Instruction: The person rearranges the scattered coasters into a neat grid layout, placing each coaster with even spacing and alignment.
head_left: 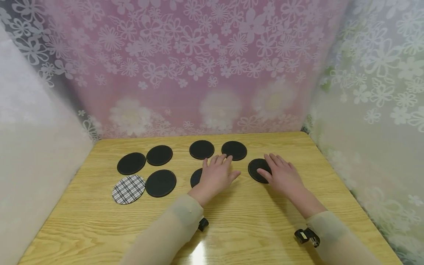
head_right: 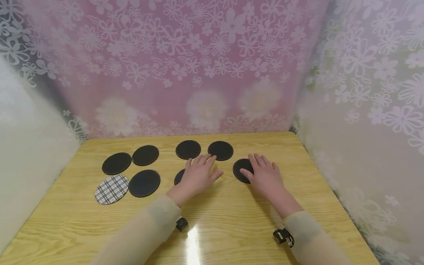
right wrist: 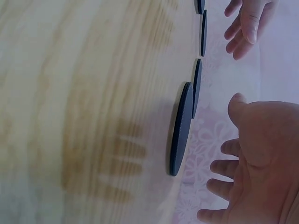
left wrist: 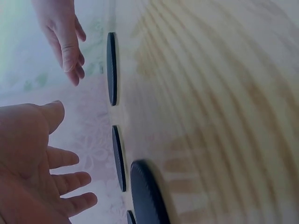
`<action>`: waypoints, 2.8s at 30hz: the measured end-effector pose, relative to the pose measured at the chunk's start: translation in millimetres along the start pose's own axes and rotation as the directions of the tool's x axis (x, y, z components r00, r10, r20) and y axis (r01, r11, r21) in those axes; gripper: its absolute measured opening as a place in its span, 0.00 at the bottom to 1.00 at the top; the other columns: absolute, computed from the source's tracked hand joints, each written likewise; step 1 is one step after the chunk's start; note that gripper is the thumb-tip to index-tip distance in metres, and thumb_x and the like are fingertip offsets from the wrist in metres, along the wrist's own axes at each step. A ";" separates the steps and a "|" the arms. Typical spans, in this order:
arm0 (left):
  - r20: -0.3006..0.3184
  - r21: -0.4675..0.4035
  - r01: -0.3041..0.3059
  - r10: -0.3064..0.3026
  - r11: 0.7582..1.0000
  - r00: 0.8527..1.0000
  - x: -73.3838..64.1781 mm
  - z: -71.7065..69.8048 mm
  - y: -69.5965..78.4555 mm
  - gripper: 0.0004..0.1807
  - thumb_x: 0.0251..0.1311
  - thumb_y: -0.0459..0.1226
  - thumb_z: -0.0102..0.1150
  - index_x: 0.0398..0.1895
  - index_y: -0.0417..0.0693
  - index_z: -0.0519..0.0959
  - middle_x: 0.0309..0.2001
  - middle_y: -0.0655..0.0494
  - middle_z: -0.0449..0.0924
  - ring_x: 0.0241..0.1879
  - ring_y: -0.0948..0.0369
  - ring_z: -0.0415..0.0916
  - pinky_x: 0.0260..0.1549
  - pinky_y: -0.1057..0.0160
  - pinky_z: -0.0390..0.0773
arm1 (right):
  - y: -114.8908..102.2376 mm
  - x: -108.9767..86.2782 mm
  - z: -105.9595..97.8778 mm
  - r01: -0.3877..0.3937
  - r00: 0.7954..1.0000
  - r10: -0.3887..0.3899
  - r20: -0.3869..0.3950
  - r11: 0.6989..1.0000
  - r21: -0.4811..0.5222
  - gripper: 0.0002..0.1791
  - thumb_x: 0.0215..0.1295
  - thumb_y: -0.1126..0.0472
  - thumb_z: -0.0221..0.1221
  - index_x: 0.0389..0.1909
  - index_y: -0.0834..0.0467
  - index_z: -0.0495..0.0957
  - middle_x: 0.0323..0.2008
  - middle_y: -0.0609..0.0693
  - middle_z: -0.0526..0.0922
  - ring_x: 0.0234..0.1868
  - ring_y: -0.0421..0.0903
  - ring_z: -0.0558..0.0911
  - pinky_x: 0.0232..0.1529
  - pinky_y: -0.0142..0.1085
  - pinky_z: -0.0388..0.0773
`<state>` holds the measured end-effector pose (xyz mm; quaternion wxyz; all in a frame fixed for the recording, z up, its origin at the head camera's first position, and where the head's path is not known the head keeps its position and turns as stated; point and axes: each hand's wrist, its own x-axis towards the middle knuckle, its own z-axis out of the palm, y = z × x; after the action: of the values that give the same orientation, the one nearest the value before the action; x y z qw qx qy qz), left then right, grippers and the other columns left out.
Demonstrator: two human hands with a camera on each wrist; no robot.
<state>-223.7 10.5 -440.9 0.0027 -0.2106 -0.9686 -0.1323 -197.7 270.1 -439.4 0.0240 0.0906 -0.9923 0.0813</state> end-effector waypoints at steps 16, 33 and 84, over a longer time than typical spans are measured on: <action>-0.018 0.019 0.005 -0.004 1.000 1.000 15.0 18.7 24.2 0.38 0.82 0.65 0.51 0.81 0.53 0.74 0.71 0.49 0.75 0.70 0.46 0.70 0.68 0.39 0.70 | 27.9 4.1 7.9 -0.071 0.997 0.070 0.020 0.996 0.046 0.44 0.88 0.37 0.51 0.82 0.71 0.63 0.72 0.76 0.71 0.70 0.78 0.72 0.62 0.73 0.74; 0.040 -0.011 0.034 -0.034 0.999 0.999 33.1 32.2 45.8 0.31 0.79 0.65 0.58 0.65 0.52 0.85 0.62 0.51 0.80 0.62 0.49 0.73 0.63 0.42 0.72 | 47.7 18.3 -1.0 -0.122 0.987 0.106 0.119 0.983 0.140 0.33 0.86 0.48 0.59 0.64 0.79 0.77 0.55 0.75 0.77 0.57 0.72 0.80 0.58 0.65 0.79; 0.073 -0.102 0.091 -0.084 0.991 0.994 32.7 29.7 37.9 0.30 0.69 0.58 0.75 0.62 0.49 0.85 0.54 0.53 0.86 0.56 0.50 0.80 0.55 0.48 0.74 | 26.2 8.1 1.0 -0.324 0.944 0.154 0.293 0.605 0.727 0.21 0.85 0.66 0.60 0.69 0.70 0.70 0.43 0.60 0.87 0.37 0.49 0.84 0.38 0.39 0.84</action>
<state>-236.5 64.6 -457.9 -0.0476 -0.1722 -0.9680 -0.1761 -210.5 293.9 -444.1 -0.1279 -0.0342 -0.8633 0.4870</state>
